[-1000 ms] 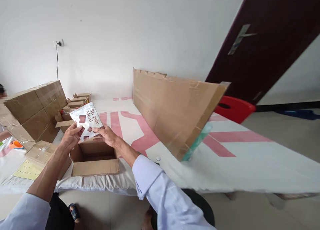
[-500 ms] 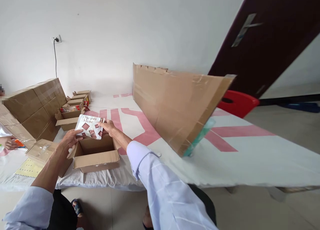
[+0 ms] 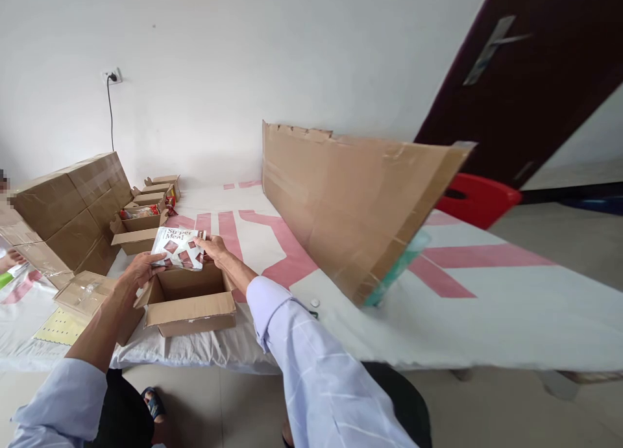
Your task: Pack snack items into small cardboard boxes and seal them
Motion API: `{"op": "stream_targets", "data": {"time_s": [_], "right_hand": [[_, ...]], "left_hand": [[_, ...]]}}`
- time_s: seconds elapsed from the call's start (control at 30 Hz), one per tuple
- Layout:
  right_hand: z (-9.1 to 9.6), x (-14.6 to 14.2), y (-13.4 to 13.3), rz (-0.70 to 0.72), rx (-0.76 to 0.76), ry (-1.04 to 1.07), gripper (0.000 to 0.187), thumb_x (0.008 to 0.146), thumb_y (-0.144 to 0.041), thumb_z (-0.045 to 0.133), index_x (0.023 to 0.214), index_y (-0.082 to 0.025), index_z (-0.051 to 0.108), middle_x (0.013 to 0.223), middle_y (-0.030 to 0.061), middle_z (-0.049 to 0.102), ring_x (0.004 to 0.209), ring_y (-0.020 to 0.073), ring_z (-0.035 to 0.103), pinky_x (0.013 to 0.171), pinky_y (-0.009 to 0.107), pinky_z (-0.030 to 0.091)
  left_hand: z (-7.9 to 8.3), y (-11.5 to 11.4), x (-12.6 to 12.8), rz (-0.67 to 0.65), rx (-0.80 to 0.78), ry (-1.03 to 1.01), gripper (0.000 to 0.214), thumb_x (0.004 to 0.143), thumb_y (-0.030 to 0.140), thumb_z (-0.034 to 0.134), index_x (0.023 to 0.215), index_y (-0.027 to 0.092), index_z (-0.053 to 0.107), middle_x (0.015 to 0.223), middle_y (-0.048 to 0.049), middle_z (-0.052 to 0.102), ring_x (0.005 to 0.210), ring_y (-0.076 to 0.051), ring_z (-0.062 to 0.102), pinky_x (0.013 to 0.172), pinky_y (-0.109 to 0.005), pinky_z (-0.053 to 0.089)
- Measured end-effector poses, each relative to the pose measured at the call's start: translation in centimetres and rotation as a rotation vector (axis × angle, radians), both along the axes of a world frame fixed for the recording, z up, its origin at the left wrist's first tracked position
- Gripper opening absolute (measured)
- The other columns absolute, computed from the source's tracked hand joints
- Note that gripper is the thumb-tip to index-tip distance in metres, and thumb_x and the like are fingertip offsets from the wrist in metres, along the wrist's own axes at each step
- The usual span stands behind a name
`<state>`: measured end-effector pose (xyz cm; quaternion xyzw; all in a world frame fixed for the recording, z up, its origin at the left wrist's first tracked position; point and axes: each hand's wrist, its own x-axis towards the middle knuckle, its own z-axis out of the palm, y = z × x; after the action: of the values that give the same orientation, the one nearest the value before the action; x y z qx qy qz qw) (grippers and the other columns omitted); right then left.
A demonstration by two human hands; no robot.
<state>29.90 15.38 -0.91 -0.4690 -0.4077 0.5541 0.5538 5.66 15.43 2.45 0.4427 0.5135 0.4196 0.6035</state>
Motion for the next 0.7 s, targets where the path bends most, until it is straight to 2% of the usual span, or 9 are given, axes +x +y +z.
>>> {"op": "stream_targets", "data": {"time_s": [0.13, 0.27, 0.37, 0.43, 0.53, 0.57, 0.6, 0.7], "right_hand": [[0.5, 0.8, -1.3, 0.144, 0.054, 0.018, 0.034, 0.089, -0.046, 0.089, 0.082, -0.017, 0.073, 0.064, 0.002, 0.073, 0.053, 0.014, 0.064, 0.052, 0.026, 0.054], [1.1, 1.8, -2.6, 0.311, 0.068, 0.021, 0.043, 0.07, -0.047, 0.101, 0.084, -0.016, 0.076, 0.066, 0.0034, 0.076, 0.055, 0.0187, 0.069, 0.057, 0.031, 0.06], [1.0, 2.1, -3.2, 0.346, 0.105, 0.044, 0.048, 0.061, -0.043, 0.106, 0.087, -0.015, 0.077, 0.069, 0.0039, 0.078, 0.057, 0.0198, 0.07, 0.058, 0.033, 0.062], [0.6, 2.3, -3.4, 0.3, 0.132, 0.069, 0.047, 0.061, -0.041, 0.105, 0.088, -0.014, 0.077, 0.072, 0.0045, 0.079, 0.06, 0.0195, 0.071, 0.059, 0.032, 0.061], [-0.3, 3.0, -3.5, 0.17, 0.142, 0.107, 0.044, 0.065, -0.038, 0.103, 0.091, -0.015, 0.078, 0.08, 0.0063, 0.082, 0.069, 0.0216, 0.074, 0.063, 0.033, 0.063], [-0.6, 3.4, -3.4, 0.117, 0.144, 0.123, 0.043, 0.066, -0.038, 0.102, 0.094, -0.016, 0.078, 0.083, 0.0066, 0.083, 0.071, 0.0222, 0.075, 0.064, 0.033, 0.063], [-0.8, 3.9, -3.3, 0.062, 0.146, 0.14, 0.042, 0.069, -0.038, 0.101, 0.097, -0.017, 0.078, 0.087, 0.0064, 0.083, 0.073, 0.022, 0.076, 0.064, 0.033, 0.064], [-1.2, 5.8, -2.9, -0.096, 0.163, 0.19, 0.041, 0.075, -0.038, 0.096, 0.105, -0.02, 0.076, 0.094, 0.0044, 0.083, 0.076, 0.0191, 0.074, 0.067, 0.032, 0.064]], "left_hand": [[-0.2, -0.7, -0.1, -0.006, 0.042, -0.005, 0.025, 0.07, 0.012, 0.099, 0.084, 0.01, 0.078, 0.081, -0.0107, 0.082, 0.068, -0.019, 0.08, 0.061, -0.021, 0.064], [-0.5, -2.0, 0.1, -0.023, 0.124, -0.019, 0.038, 0.066, 0.02, 0.102, 0.095, 0.012, 0.079, 0.089, -0.0097, 0.084, 0.076, -0.021, 0.081, 0.07, -0.026, 0.066], [-0.4, -3.0, 0.3, -0.028, 0.174, -0.012, 0.04, 0.067, 0.026, 0.102, 0.097, 0.014, 0.078, 0.092, -0.0085, 0.083, 0.08, -0.022, 0.079, 0.074, -0.028, 0.065], [-0.1, -3.9, 0.4, 0.019, 0.26, 0.13, 0.037, 0.07, 0.026, 0.1, 0.097, 0.016, 0.077, 0.096, -0.0091, 0.081, 0.092, -0.026, 0.079, 0.078, -0.031, 0.063], [0.5, -6.1, 0.5, 0.104, 0.579, 0.576, 0.038, 0.074, 0.025, 0.096, 0.106, 0.021, 0.077, 0.116, -0.0128, 0.079, 0.124, -0.036, 0.071, 0.097, -0.038, 0.06], [0.5, -7.2, 0.6, 0.055, 0.675, 0.709, 0.041, 0.074, 0.028, 0.097, 0.11, 0.023, 0.077, 0.122, -0.0136, 0.078, 0.131, -0.038, 0.068, 0.102, -0.04, 0.058], [0.4, -8.3, 0.8, -0.053, 0.732, 0.791, 0.046, 0.074, 0.031, 0.098, 0.114, 0.025, 0.078, 0.127, -0.0139, 0.078, 0.133, -0.039, 0.066, 0.106, -0.041, 0.056], [-0.4, -11.5, 2.2, -0.512, 0.703, 0.873, 0.054, 0.068, 0.039, 0.102, 0.116, 0.029, 0.08, 0.125, -0.0121, 0.081, 0.124, -0.039, 0.072, 0.102, -0.04, 0.056]]}}
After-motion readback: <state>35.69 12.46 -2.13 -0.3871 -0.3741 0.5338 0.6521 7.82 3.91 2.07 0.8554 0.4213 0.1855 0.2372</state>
